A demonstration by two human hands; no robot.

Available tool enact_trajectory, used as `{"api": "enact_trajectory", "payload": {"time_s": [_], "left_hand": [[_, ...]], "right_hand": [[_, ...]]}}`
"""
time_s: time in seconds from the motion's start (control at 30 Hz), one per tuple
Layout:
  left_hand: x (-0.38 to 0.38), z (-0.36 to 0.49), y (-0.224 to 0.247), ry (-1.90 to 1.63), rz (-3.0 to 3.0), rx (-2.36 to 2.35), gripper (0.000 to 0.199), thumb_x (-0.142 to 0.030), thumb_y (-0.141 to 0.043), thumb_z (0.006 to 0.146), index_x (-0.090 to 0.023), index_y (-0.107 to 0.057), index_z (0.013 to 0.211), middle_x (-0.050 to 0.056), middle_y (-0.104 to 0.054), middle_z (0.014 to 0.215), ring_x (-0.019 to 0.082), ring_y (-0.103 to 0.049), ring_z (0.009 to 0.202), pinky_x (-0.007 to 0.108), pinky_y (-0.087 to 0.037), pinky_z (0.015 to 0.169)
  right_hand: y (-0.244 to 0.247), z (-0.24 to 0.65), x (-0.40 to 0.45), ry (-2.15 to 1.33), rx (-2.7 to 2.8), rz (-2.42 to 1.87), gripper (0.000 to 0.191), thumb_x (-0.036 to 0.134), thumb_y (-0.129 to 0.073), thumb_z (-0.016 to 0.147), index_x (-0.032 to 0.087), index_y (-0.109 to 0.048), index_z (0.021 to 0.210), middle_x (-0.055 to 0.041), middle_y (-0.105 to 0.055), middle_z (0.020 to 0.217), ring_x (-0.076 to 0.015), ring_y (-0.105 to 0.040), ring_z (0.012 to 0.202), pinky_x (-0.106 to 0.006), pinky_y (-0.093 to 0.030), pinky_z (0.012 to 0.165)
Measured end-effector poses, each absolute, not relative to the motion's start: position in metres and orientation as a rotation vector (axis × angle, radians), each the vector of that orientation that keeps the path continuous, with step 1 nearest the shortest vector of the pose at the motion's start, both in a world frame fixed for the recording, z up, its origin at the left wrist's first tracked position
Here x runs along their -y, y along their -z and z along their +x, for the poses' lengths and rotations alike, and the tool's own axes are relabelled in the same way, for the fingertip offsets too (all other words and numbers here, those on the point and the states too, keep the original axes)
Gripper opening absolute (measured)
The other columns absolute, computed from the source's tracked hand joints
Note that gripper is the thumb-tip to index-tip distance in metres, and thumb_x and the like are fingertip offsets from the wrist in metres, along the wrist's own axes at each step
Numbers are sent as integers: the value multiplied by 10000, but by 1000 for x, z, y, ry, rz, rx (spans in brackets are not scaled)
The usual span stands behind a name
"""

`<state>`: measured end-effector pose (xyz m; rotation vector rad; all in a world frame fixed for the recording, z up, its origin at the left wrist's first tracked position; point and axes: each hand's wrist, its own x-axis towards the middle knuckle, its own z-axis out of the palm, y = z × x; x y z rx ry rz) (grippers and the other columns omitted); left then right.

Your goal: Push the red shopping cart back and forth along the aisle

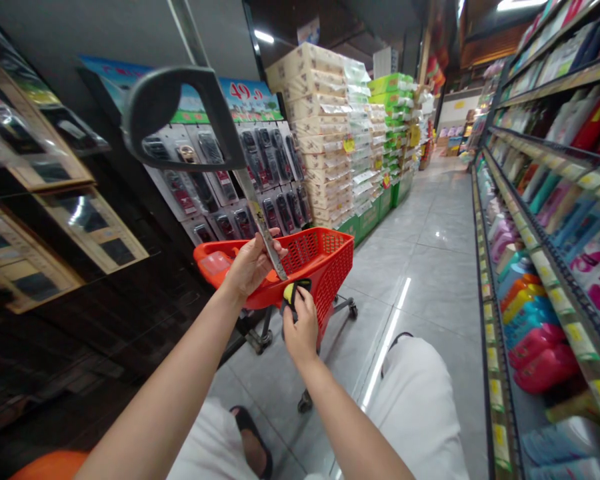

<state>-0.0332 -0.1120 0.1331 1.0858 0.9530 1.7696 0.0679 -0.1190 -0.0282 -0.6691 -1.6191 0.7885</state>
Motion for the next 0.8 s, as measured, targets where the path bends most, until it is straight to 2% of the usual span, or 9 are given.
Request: {"api": "enact_trajectory", "payload": {"time_s": [0.1,0.3,0.37,0.47,0.57,0.73,0.8], "left_hand": [[109,-31,-132,-1778,1092,-982,470,-494,-719,770,-126,-662,1057,11,-682,734,125,-678,708,225,-542,702],[104,-43,-129,-1701,1175,-1092,588,-591,-719,710,-132,-667,1075,47,-716,800,121,-669,664,218,-529,627],[106,-49,-133,-1633,1213,-1137,591,-594,-705,725,-138,-663,1098,69,-726,848,134,-678,691,234,-537,635],[111,-56,-143,-1498,1266,-1201,561,-583,-697,742,-137,-672,1082,105,-732,910,168,-693,763,252,-544,650],[113,-59,-151,-1390,1293,-1249,589,-602,-699,726,-125,-681,1072,132,-731,924,199,-699,801,259,-541,644],[113,-59,-154,-1404,1330,-1264,652,-644,-690,701,-126,-674,1097,140,-725,939,221,-699,825,253,-535,605],[114,-57,-154,-1392,1332,-1259,653,-647,-687,702,-124,-673,1093,137,-724,926,219,-698,823,253,-534,606]], "right_hand": [[4,73,121,-707,1756,-525,469,192,-477,878,237,-560,1337,-66,-549,1361,-217,-517,1212,-368,-411,1049],[-33,79,134,-636,1914,-466,492,175,-500,846,220,-564,1332,-39,-559,1382,-217,-537,1163,-352,-423,1004],[-35,83,131,-610,2010,-368,483,183,-520,834,239,-587,1309,-13,-579,1364,-204,-561,1093,-331,-441,969],[-35,86,123,-602,1978,-480,474,168,-514,826,263,-610,1280,8,-604,1336,-193,-581,1015,-325,-457,923],[-37,84,126,-590,1921,-598,484,152,-495,833,246,-597,1297,-8,-601,1343,-202,-577,1041,-340,-448,930],[-46,83,136,-537,2065,-388,485,162,-536,817,295,-610,1277,28,-602,1338,-191,-571,1023,-315,-458,906],[-42,87,129,-565,2022,-428,473,152,-529,815,296,-624,1256,35,-617,1319,-181,-580,989,-311,-467,898]]}}
